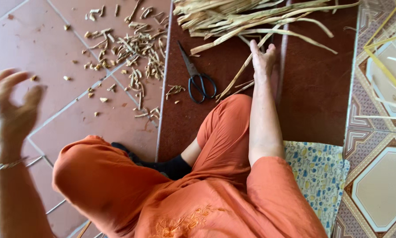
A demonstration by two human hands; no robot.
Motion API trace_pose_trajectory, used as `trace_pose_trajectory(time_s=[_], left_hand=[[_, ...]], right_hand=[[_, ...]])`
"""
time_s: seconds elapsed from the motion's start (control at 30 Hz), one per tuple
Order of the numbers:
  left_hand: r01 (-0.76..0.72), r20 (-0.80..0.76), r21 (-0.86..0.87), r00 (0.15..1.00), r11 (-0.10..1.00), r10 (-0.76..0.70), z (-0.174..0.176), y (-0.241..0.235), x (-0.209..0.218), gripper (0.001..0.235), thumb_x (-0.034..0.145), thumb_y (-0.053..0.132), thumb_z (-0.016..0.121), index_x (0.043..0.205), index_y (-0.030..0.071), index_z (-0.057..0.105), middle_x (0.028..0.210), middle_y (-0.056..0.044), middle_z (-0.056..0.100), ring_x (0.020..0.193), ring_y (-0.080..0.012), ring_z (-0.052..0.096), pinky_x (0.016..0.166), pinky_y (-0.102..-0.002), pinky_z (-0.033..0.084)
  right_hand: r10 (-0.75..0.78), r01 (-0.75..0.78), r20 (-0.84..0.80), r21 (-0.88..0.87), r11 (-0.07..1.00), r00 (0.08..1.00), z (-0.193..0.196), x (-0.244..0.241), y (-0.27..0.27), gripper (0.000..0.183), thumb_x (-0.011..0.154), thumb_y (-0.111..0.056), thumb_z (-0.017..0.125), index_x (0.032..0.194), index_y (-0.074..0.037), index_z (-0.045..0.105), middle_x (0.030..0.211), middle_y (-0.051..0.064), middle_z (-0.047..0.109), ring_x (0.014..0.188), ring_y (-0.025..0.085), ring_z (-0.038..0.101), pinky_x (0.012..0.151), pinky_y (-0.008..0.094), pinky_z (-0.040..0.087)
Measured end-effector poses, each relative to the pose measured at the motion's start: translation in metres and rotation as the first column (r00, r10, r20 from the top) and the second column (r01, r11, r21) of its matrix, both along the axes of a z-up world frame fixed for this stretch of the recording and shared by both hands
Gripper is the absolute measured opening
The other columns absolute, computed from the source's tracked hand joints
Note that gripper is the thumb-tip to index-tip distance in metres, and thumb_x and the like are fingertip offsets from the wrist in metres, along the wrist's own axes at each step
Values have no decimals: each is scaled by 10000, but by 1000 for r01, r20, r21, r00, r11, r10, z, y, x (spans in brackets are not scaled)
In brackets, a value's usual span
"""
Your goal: The person sits on a tiled floor and uses shears to trim the ends of bundles of dried plant stalks. They repeatedly cut the stalks, place the trimmed bundles into a wire rack, and continue processing additional bundles from a pile on the floor.
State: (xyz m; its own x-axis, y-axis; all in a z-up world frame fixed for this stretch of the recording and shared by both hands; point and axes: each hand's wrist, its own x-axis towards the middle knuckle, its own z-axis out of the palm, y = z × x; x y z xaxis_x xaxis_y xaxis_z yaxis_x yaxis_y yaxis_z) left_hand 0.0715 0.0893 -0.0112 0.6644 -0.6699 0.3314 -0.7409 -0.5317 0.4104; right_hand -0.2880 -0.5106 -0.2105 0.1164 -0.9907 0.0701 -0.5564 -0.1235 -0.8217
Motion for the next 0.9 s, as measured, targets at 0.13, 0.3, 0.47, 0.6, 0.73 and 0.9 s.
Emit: trace_pose_trajectory(time_s=[0.13,0.3,0.47,0.6,0.73,0.9], left_hand=[[239,-140,-155,955,959,-261,24,-107,-28,255,974,95,766,1208,13,708,1282,-189,681,1192,-329,653,1034,-413,513],[214,-494,-193,822,957,-284,15,-188,-60,286,974,163,751,1251,101,718,1218,-80,741,1049,-190,721,760,-357,537],[198,-591,-110,775,974,-224,-16,-201,-70,302,979,230,737,1264,130,716,1097,-73,769,992,-171,727,840,-327,574],[213,-572,-65,792,975,-211,-26,-193,-63,317,960,256,724,1243,113,726,1086,-92,769,1023,-186,737,844,-351,571],[164,-610,-98,770,982,-189,-31,-190,-61,336,963,280,707,1246,99,718,1095,-104,769,1045,-210,744,846,-362,584],[183,-538,-48,824,982,-180,-30,-188,-64,350,965,278,706,1262,92,721,1142,-133,763,1059,-244,739,884,-380,570]], right_hand=[[-59,1,214,262,965,975,3,12,-38,1223,766,-631,843,1551,92,245,1600,281,323,1484,338,356,1217,410,309],[-368,160,446,438,885,816,4,59,-82,1154,714,-546,915,1476,119,358,1544,263,432,1433,328,429,1190,420,335],[-429,135,652,451,882,625,-8,81,-115,798,754,-356,875,1322,126,591,1359,263,642,1227,340,629,1055,430,485],[-206,-87,847,283,955,490,26,69,-100,531,898,-259,721,1255,113,597,1196,245,699,1055,342,699,886,502,592],[109,-251,914,-8,968,392,108,53,-68,396,951,-196,691,1236,49,566,1158,221,702,1083,311,747,1003,506,576],[246,-292,893,-138,947,377,176,48,-53,405,995,-197,737,1233,78,559,1099,253,653,1019,331,721,1038,580,580]])
